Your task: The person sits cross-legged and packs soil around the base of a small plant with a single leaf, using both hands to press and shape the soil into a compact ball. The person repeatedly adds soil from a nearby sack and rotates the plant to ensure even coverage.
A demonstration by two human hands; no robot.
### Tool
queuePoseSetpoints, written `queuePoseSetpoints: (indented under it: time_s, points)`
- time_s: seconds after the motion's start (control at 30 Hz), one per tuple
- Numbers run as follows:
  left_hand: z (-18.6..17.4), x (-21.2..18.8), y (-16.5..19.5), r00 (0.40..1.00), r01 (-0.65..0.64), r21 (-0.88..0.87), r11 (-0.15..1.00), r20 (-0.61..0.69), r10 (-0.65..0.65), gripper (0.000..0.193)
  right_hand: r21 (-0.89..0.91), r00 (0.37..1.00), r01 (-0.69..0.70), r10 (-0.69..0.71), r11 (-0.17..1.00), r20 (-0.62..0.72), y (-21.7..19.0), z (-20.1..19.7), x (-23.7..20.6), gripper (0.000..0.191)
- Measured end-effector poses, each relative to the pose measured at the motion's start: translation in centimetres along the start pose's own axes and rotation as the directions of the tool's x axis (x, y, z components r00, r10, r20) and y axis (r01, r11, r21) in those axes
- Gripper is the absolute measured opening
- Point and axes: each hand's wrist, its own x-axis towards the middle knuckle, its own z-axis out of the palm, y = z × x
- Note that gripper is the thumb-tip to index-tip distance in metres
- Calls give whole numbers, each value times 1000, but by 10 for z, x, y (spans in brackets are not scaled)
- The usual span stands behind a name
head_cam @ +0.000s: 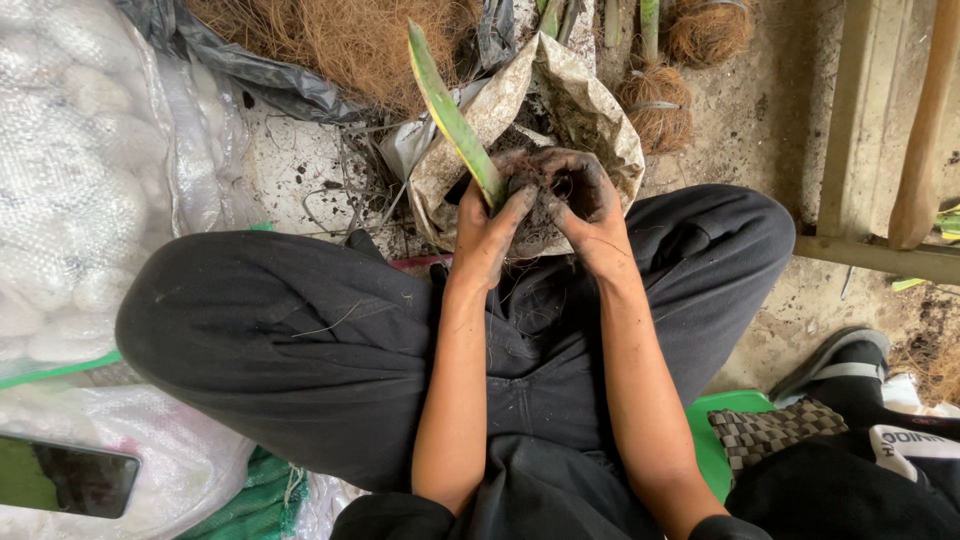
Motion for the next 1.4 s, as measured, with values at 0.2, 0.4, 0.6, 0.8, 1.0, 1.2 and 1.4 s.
queuePoseSetpoints:
  time_s: [0.2, 0.4, 0.6, 0.8, 1.0, 1.2, 1.4]
  points:
    - [-12, 5, -24, 981, -136, -19, 991, -140, 132, 18, -43, 992, -114, 111, 993, -66, 3, 5, -1, 61]
    - [-14, 5, -24, 958, -168, 343, 924, -163, 235, 13, 248, 934, -356, 336, 901, 121, -4, 10, -5, 92]
    - [-3, 3, -8, 993, -113, 129, 985, -2, 114, 48, 81, 938, -341, 334, 937, 88, 22, 11, -7, 104]
    - [5, 3, -11, 978, -130, 248, 960, -129, 166, 45, -178, 984, -102, 125, 979, 126, 32, 7, -11, 94]
    - [-5, -2, -14, 951, -226, 409, 884, -105, 292, 34, 469, 887, -453, 331, 758, 323, 16, 0, -12, 111]
    - [-4, 3, -29, 949, -279, 420, 864, -17, 315, 8, 400, 951, -306, 295, 864, 89, 23, 8, -13, 96]
    - [2, -2, -26, 934, -333, 230, 915, -57, 354, 29, 193, 984, -175, 174, 966, 24, 29, 20, -11, 92]
